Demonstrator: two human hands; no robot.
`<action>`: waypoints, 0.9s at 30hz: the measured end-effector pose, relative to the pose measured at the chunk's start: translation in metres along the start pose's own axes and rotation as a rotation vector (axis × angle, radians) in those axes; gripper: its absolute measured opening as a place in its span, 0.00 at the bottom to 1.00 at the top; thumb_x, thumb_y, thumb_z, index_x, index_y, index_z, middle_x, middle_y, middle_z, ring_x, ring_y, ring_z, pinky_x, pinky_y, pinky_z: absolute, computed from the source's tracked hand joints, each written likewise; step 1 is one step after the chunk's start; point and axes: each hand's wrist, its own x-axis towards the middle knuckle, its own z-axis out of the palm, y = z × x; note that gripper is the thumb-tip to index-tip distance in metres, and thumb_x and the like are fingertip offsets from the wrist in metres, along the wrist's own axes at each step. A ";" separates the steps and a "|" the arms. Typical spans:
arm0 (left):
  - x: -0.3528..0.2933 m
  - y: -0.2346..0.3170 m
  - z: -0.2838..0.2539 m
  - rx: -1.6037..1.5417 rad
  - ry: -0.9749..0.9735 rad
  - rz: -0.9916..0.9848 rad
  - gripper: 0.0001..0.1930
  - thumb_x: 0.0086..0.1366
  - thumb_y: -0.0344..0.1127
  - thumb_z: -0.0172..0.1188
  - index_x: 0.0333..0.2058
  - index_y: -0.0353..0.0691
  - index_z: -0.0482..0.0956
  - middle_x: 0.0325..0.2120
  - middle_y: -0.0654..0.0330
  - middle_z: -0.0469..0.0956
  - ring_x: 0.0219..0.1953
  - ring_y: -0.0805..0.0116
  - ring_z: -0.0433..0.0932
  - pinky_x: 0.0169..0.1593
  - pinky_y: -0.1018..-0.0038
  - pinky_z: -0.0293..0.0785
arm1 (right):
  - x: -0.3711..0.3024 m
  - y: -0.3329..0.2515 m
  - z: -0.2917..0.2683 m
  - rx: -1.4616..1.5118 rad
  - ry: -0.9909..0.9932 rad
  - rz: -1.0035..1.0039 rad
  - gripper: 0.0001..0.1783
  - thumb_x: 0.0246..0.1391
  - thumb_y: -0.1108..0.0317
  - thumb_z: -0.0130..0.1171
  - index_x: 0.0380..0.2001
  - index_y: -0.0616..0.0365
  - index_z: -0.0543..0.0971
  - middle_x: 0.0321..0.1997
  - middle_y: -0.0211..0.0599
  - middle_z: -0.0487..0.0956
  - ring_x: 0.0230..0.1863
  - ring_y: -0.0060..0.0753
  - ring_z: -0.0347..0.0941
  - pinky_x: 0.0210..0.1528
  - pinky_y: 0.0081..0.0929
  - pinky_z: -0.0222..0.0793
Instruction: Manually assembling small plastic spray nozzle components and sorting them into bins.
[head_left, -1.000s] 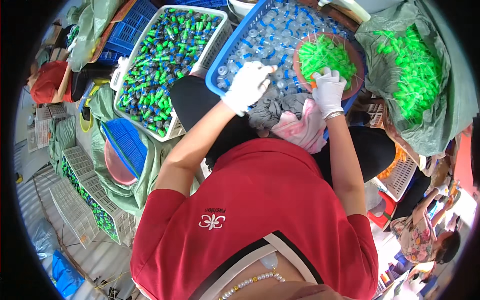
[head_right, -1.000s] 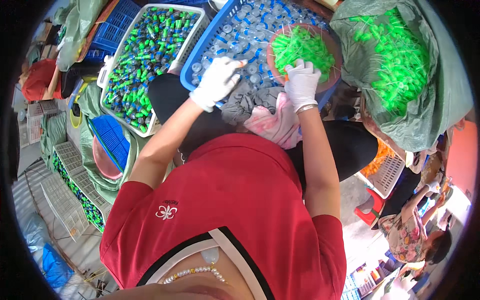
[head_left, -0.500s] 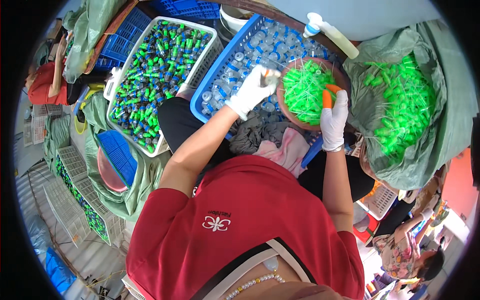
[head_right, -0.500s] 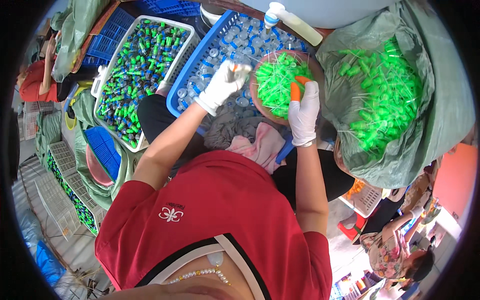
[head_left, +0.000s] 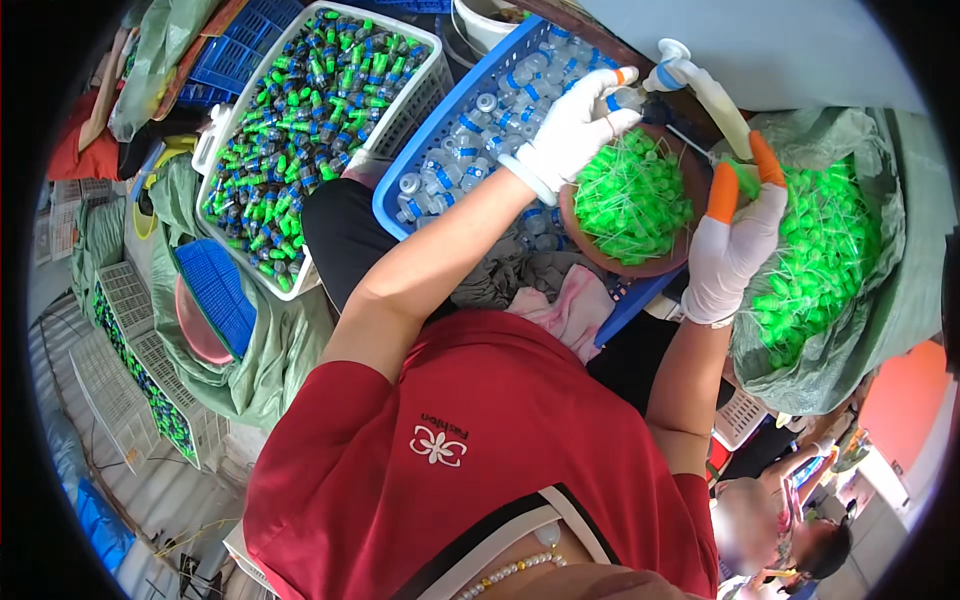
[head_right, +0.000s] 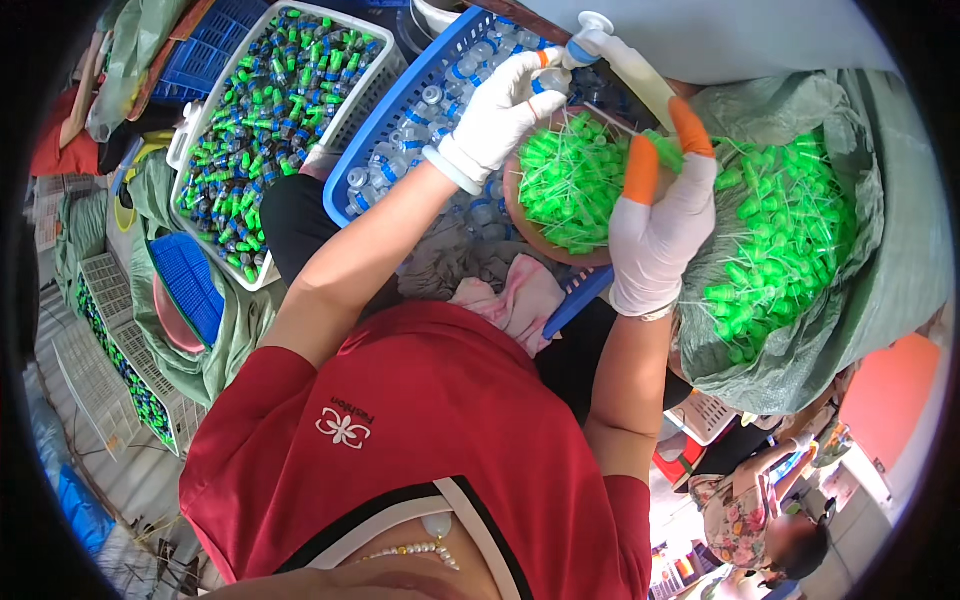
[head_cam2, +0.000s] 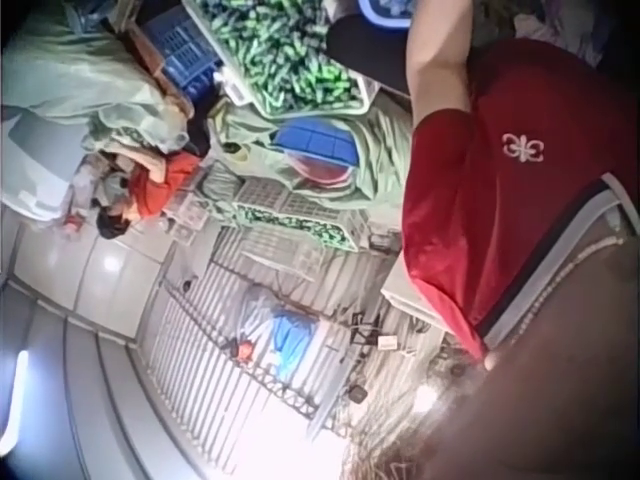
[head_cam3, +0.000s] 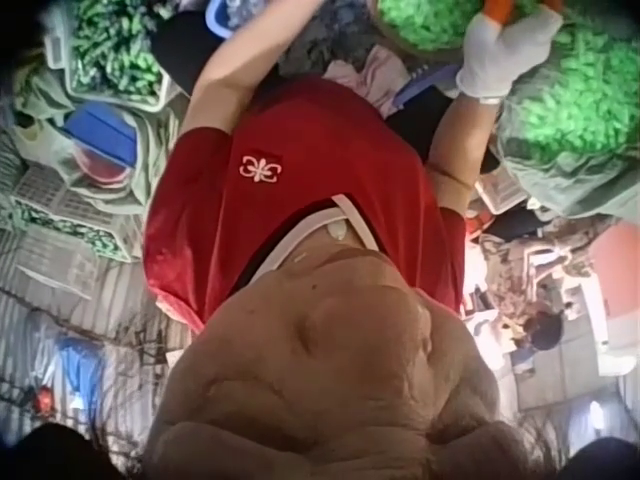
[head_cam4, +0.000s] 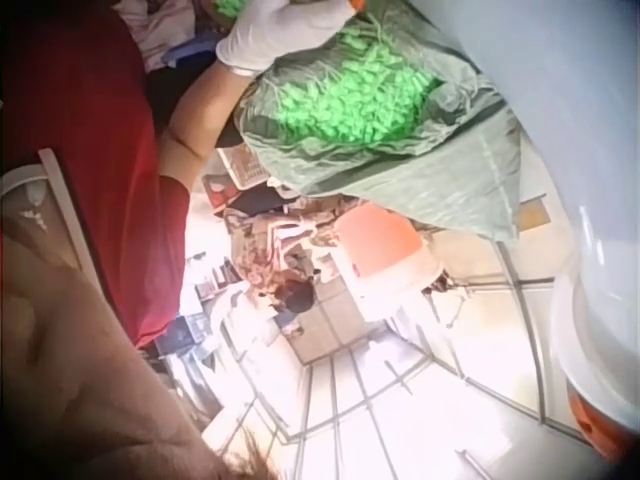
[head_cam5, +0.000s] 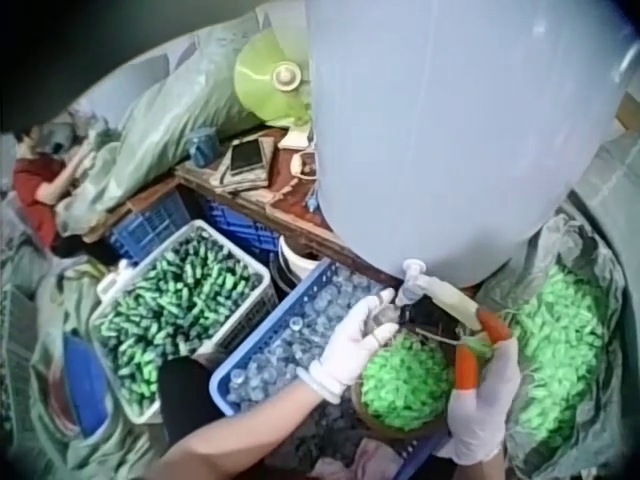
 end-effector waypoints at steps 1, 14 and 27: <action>0.000 0.001 0.000 -0.002 0.004 -0.001 0.21 0.65 0.25 0.57 0.57 0.37 0.68 0.48 0.61 0.74 0.48 0.75 0.74 0.50 0.75 0.72 | 0.002 -0.003 0.001 0.050 0.034 0.041 0.14 0.60 0.77 0.57 0.49 0.66 0.76 0.47 0.38 0.79 0.44 0.24 0.71 0.48 0.21 0.67; 0.000 0.004 0.000 -0.052 -0.006 -0.069 0.17 0.64 0.21 0.56 0.51 0.39 0.69 0.40 0.64 0.74 0.34 0.78 0.74 0.40 0.79 0.73 | -0.001 0.027 0.002 -0.200 -0.031 -0.034 0.12 0.57 0.76 0.59 0.46 0.60 0.79 0.42 0.40 0.83 0.32 0.28 0.76 0.37 0.24 0.72; 0.000 0.004 0.000 -0.052 -0.003 -0.074 0.17 0.64 0.21 0.54 0.51 0.38 0.69 0.40 0.63 0.74 0.34 0.76 0.75 0.39 0.78 0.74 | 0.000 0.027 0.003 -0.217 -0.030 -0.020 0.11 0.56 0.76 0.61 0.44 0.59 0.80 0.38 0.39 0.83 0.30 0.27 0.75 0.35 0.23 0.71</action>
